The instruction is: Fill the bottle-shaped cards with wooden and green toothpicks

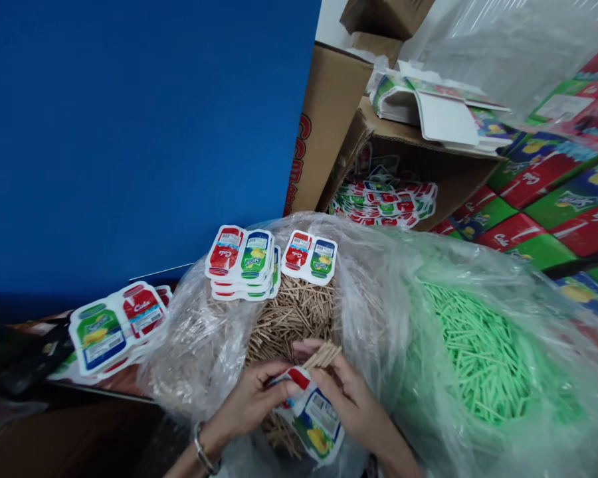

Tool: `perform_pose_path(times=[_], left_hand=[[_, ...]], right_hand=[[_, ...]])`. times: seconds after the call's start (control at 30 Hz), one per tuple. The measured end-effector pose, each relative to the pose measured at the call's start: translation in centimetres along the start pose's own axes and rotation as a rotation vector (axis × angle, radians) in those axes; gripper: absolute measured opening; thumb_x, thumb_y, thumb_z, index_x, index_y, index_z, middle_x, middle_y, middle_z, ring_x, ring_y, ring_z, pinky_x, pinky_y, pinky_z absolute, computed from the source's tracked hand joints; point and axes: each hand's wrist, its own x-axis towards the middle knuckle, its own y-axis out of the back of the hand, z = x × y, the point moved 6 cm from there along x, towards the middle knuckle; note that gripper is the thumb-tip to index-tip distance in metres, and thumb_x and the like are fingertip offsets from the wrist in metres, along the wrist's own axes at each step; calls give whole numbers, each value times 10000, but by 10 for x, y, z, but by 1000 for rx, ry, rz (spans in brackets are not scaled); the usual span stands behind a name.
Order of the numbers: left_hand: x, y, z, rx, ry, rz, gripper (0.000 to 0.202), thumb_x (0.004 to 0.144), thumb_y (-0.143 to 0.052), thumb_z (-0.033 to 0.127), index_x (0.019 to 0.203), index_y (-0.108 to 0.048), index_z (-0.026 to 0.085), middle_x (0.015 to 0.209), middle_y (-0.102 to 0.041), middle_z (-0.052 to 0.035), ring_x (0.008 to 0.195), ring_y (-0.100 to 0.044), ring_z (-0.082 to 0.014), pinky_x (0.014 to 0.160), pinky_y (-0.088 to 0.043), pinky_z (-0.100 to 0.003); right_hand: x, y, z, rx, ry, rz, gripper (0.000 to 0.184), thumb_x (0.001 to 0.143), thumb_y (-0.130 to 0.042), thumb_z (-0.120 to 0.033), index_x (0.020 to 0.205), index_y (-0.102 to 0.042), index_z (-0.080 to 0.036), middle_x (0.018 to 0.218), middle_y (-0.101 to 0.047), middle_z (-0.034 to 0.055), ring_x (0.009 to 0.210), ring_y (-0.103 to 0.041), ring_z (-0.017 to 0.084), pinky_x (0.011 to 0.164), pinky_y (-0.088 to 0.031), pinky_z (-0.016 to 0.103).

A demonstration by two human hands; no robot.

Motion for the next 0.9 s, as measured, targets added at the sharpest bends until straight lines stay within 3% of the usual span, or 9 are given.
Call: perform_pose_path(times=[0.07,0.13,0.23,0.3,0.4,0.53,0.63,0.77,0.9], left_hand=[[0,-2,5,92,-35,-22,387,818,-534,481,775,-681,126,648,-560,3,589,-476,-123,545,-382,-195],[0,-4,11,172,-77,-31,438,859,-457,496,748,-673,131,651,-556,-1,595,-482,-129,551,-383,-199],[1,-6,13,221,-122,-29,516,877,-384,533,691,-659,137,670,-571,-16,626,-493,-146,594,-399,-219],[2,-6,9,189,-94,-32,522,881,-371,537,718,-668,139,707,-595,-26,640,-500,-152,602,-408,-225],[1,-4,6,166,-81,-22,485,895,-373,503,817,-691,146,777,-628,-38,704,-532,-168,644,-420,-233],[-3,-8,13,239,-158,-56,468,909,-371,474,832,-711,162,792,-647,-32,771,-555,-177,756,-416,-252],[-2,-10,9,185,-67,-20,513,849,-426,568,746,-703,149,699,-651,-25,674,-552,-162,662,-434,-238],[2,-4,-12,-154,220,194,623,675,-510,729,774,-687,140,563,-661,-20,517,-575,-165,510,-467,-248],[9,-9,-17,-294,277,277,615,631,-575,716,848,-668,148,575,-695,-25,543,-638,-199,512,-513,-278]], right_hand=[[-7,9,-11,-61,140,120,485,943,-387,-266,1401,-233,-306,1418,-408,94,1212,-493,212,964,-448,420],[-13,11,-23,-229,259,150,573,936,-383,-208,1441,-136,-317,1464,-338,74,1267,-429,225,1014,-394,449],[-16,1,-29,-535,317,-45,550,891,-459,-149,1402,-317,-297,1376,-475,51,1241,-463,228,1030,-390,419],[-18,2,-30,-610,339,-68,505,882,-467,-139,1361,-402,-285,1325,-531,49,1200,-507,221,1004,-426,398],[-19,3,-30,-608,343,-29,435,882,-468,-143,1294,-491,-281,1278,-576,46,1174,-529,210,984,-447,391],[-14,-1,-23,-552,188,-91,252,896,-482,-208,1092,-634,-250,1227,-610,56,1147,-546,204,970,-454,362],[-14,3,-23,-518,129,-114,222,904,-474,-227,1021,-661,-251,1211,-620,50,1122,-566,196,961,-455,338],[-25,29,-24,-447,120,171,293,878,-510,-246,1160,-589,-239,1192,-634,59,1050,-615,199,885,-504,284],[-39,36,-10,-463,61,361,152,874,-520,-287,903,-652,-218,753,-722,9,643,-678,155,593,-537,185]])
